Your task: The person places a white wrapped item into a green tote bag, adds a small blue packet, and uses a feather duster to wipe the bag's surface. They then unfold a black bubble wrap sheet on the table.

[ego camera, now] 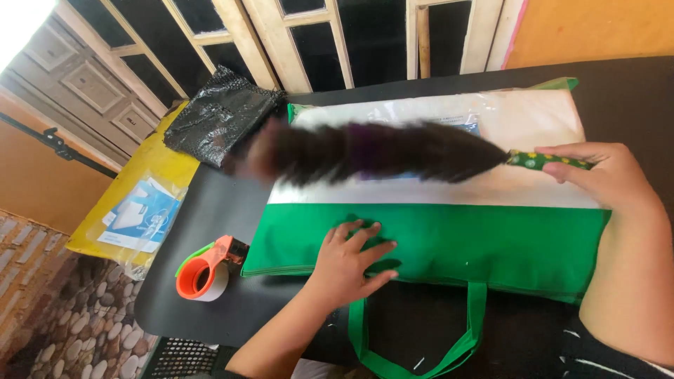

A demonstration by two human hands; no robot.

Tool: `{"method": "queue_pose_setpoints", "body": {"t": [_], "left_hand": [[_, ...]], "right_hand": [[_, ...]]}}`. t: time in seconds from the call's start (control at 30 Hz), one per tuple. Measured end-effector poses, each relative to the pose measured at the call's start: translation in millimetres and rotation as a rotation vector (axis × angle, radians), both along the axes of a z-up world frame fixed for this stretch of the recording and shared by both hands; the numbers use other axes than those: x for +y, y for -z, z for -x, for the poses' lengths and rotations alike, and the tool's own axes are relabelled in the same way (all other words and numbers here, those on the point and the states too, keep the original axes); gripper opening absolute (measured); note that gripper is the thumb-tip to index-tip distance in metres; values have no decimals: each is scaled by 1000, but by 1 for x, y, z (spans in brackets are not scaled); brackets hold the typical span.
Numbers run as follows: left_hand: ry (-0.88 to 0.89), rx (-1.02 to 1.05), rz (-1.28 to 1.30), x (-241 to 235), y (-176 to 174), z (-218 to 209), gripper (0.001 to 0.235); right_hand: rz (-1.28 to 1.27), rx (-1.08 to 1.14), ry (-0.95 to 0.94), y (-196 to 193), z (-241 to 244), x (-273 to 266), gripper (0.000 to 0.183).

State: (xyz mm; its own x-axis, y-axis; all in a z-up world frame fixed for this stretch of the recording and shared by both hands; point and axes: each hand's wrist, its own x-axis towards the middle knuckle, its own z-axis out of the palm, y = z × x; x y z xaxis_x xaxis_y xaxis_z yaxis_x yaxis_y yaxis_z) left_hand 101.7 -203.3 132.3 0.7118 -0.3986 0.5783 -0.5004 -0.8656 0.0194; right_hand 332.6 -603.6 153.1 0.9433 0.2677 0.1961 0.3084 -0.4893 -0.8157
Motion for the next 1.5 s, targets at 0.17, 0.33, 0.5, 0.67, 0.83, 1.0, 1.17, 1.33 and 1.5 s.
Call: {"method": "queue_pose_setpoints", "body": {"t": [0.17, 0.33, 0.5, 0.67, 0.83, 1.0, 1.17, 1.33, 1.5], "left_hand": [[239, -226, -26, -14, -7, -58, 18], [63, -101, -118, -21, 7, -62, 65], [53, 2, -64, -19, 7, -61, 76], [58, 49, 13, -14, 9, -61, 69], [90, 5, -25, -12, 9, -63, 76], [125, -1, 4, -10, 9, -64, 72], [134, 18, 49, -12, 4, -62, 67], [109, 5, -12, -12, 11, -65, 71], [115, 0, -6, -14, 10, -65, 70]], "right_hand": [[137, 20, 155, -15, 12, 39, 33], [305, -448, 365, 30, -14, 22, 37], [15, -282, 67, 21, -2, 29, 34], [121, -63, 61, -3, 16, 59, 29], [405, -437, 347, 38, -13, 38, 36], [78, -116, 239, 15, -10, 11, 23], [46, 21, 190, 47, -20, -57, 20], [5, -122, 296, 103, -53, -118, 20], [-118, -242, 359, 82, -43, -99, 15]]}}
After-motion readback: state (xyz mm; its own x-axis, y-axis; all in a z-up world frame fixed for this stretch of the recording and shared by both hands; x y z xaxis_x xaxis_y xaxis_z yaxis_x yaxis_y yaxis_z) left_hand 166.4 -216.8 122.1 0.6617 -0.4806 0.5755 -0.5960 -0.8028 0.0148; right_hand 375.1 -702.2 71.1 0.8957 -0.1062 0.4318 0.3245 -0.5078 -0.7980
